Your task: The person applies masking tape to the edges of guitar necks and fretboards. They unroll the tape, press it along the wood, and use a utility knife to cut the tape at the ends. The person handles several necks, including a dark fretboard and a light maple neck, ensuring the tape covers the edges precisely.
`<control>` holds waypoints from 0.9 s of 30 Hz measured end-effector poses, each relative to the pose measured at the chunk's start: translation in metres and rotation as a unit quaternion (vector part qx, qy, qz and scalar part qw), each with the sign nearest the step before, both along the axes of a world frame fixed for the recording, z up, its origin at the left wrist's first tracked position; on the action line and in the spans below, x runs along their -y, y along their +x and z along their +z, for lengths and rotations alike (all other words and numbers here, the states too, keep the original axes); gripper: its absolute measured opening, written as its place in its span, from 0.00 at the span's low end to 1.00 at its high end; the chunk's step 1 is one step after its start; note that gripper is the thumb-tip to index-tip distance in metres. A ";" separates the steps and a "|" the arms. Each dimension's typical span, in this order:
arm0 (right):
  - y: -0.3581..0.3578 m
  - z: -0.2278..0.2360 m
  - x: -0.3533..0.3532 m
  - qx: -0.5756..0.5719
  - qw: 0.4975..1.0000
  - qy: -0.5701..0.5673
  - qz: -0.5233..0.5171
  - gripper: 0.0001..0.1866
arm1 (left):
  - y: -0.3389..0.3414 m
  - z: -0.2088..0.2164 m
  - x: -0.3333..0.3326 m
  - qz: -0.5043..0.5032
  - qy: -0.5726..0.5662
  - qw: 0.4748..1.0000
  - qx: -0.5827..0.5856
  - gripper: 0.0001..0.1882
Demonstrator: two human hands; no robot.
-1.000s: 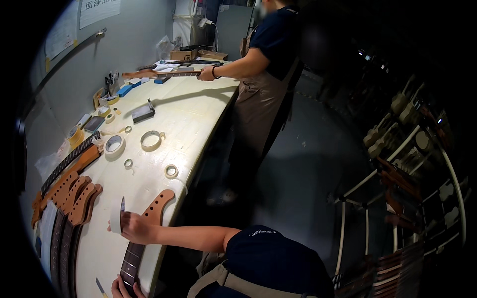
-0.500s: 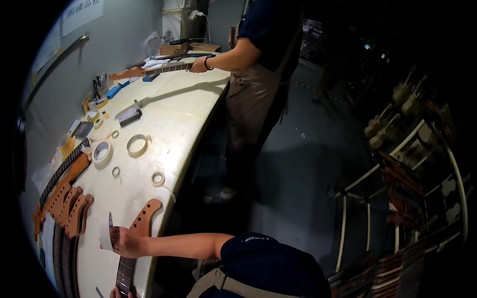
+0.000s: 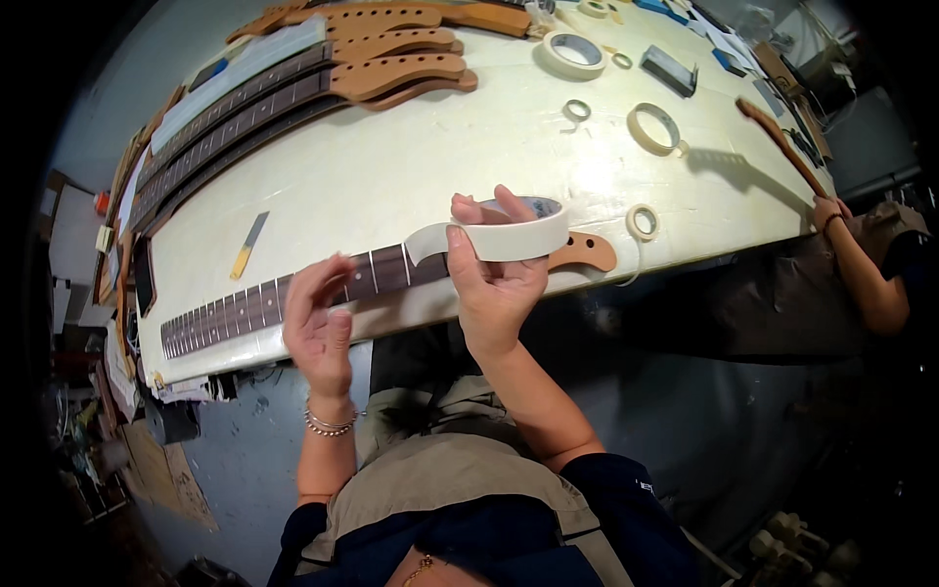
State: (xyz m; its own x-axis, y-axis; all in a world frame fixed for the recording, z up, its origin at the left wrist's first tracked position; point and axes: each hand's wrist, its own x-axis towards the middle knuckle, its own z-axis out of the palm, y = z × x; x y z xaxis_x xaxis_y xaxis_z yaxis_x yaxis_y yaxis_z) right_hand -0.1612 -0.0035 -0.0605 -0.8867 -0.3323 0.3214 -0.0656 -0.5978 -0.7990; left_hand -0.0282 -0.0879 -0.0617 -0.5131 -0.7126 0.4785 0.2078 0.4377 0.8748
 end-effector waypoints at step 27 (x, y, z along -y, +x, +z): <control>-0.111 0.003 -0.062 -0.588 0.645 0.488 -0.032 0.32 | 0.259 0.018 0.176 0.348 0.138 0.886 0.274 0.10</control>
State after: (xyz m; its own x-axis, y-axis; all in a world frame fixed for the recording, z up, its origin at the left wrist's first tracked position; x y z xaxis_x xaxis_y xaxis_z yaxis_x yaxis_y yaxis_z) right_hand -0.2725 0.0582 -0.0580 -0.2430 -0.8592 0.4503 -0.9681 0.1856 -0.1683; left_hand 0.2312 -0.2640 -0.0437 -0.0047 -0.9987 0.0513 -0.5181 0.0463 0.8541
